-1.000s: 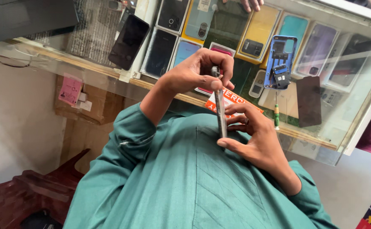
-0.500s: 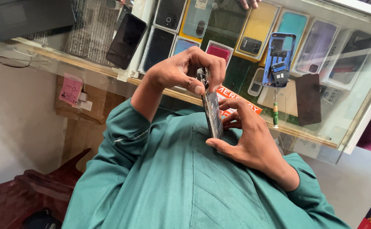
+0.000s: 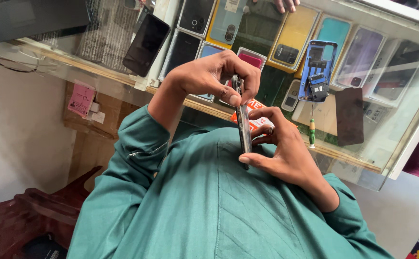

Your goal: The person sits at a glass display counter and repairs a smartphone. They pry off the back cover, remove and reseat the battery, press the frame together, and power the phone on to check the boot screen. They then handle a second phone in an orange case, place it on the counter, and later pick up a small tool to work on a phone edge.

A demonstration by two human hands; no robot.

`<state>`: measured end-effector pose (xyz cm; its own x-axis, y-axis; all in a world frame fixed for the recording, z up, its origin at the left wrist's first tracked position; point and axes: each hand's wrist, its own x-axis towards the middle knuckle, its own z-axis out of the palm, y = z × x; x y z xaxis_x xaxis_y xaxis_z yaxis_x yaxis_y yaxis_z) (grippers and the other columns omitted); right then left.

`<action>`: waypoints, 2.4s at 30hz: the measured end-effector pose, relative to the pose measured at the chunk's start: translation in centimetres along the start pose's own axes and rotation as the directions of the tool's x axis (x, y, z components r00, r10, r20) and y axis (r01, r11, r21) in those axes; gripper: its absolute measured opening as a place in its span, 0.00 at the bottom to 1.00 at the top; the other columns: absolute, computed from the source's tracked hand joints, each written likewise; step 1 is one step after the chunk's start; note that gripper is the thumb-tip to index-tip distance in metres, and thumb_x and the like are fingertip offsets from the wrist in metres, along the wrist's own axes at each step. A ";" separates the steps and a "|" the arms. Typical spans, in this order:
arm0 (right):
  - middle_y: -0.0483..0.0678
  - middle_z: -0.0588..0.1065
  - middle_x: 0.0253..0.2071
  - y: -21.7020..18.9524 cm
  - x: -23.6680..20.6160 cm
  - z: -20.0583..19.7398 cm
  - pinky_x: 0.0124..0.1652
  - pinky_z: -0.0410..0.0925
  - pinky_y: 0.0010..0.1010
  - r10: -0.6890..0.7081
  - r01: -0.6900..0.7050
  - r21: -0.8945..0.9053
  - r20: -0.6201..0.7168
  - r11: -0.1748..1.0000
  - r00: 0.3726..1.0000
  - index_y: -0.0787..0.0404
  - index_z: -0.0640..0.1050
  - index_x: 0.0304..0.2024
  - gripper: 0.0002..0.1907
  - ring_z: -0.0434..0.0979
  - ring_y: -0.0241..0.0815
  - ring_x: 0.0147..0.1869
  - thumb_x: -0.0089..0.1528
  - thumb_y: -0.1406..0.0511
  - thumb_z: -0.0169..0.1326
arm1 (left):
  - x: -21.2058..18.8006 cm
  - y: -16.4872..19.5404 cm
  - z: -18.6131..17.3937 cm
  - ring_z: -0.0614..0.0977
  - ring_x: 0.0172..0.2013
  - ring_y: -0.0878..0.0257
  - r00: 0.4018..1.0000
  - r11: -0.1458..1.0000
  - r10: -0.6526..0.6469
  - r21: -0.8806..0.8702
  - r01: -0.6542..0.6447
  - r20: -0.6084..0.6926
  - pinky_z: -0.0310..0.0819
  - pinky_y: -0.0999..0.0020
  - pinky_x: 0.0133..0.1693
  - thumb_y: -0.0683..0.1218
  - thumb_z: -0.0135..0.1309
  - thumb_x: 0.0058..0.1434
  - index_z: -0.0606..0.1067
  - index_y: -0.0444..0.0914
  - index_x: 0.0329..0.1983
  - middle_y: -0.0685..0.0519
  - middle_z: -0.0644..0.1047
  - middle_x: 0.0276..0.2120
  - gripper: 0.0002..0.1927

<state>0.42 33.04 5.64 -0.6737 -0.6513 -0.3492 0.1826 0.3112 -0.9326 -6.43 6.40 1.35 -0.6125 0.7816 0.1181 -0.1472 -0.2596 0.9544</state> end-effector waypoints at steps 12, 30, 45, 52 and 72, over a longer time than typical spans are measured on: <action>0.59 0.73 0.62 1.3 2.2 -1.7 0.64 0.71 0.46 0.032 -0.103 0.535 0.139 0.839 0.990 0.67 0.65 0.67 0.37 0.77 0.55 0.66 0.60 0.61 0.62 | 1.9 0.1 0.9 0.75 0.36 0.72 1.000 1.000 -0.021 -0.011 0.021 -0.016 0.69 0.74 0.38 0.60 0.66 0.64 0.77 0.34 0.38 0.58 0.74 0.33 0.24; 0.62 0.76 0.60 2.0 3.1 -2.6 0.64 0.72 0.45 -0.010 -0.075 0.499 0.166 0.863 0.986 0.75 0.69 0.65 0.36 0.80 0.57 0.63 0.57 0.62 0.56 | 2.7 -0.6 2.4 0.70 0.29 0.70 0.981 0.969 -0.055 0.228 0.097 -0.185 0.61 0.71 0.30 0.62 0.64 0.62 0.78 0.35 0.33 0.58 0.71 0.24 0.25; 0.65 0.77 0.56 2.6 3.7 -2.7 0.61 0.73 0.46 0.018 -0.115 0.522 0.186 0.845 0.982 0.77 0.68 0.65 0.38 0.81 0.58 0.60 0.57 0.61 0.56 | 2.6 -1.5 2.5 0.74 0.30 0.74 0.965 0.981 -0.082 0.151 0.122 -0.250 0.68 0.75 0.33 0.57 0.67 0.61 0.78 0.34 0.33 0.59 0.73 0.26 0.21; 0.67 0.77 0.56 3.3 4.0 -2.7 0.60 0.73 0.43 0.006 -0.098 0.523 0.175 0.846 0.985 0.76 0.67 0.67 0.40 0.81 0.57 0.60 0.57 0.58 0.58 | 2.5 -1.7 2.0 0.74 0.34 0.69 0.973 0.940 0.073 0.340 0.007 -0.220 0.69 0.71 0.36 0.57 0.66 0.67 0.79 0.33 0.34 0.55 0.71 0.29 0.21; 0.66 0.78 0.52 2.9 4.0 -3.0 0.57 0.75 0.43 0.028 -0.097 0.521 0.139 0.848 0.990 0.78 0.71 0.61 0.33 0.82 0.55 0.56 0.55 0.65 0.54 | 3.7 0.0 2.0 0.77 0.26 0.73 0.983 0.979 -0.081 0.173 0.110 -0.165 0.72 0.75 0.29 0.55 0.65 0.65 0.78 0.33 0.33 0.58 0.76 0.23 0.20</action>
<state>-3.94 33.41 1.84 -0.5622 -0.7321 -0.3847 0.5936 -0.0334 -0.8041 -7.16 10.39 2.34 -0.7184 0.6956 -0.0064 -0.0768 -0.0701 0.9946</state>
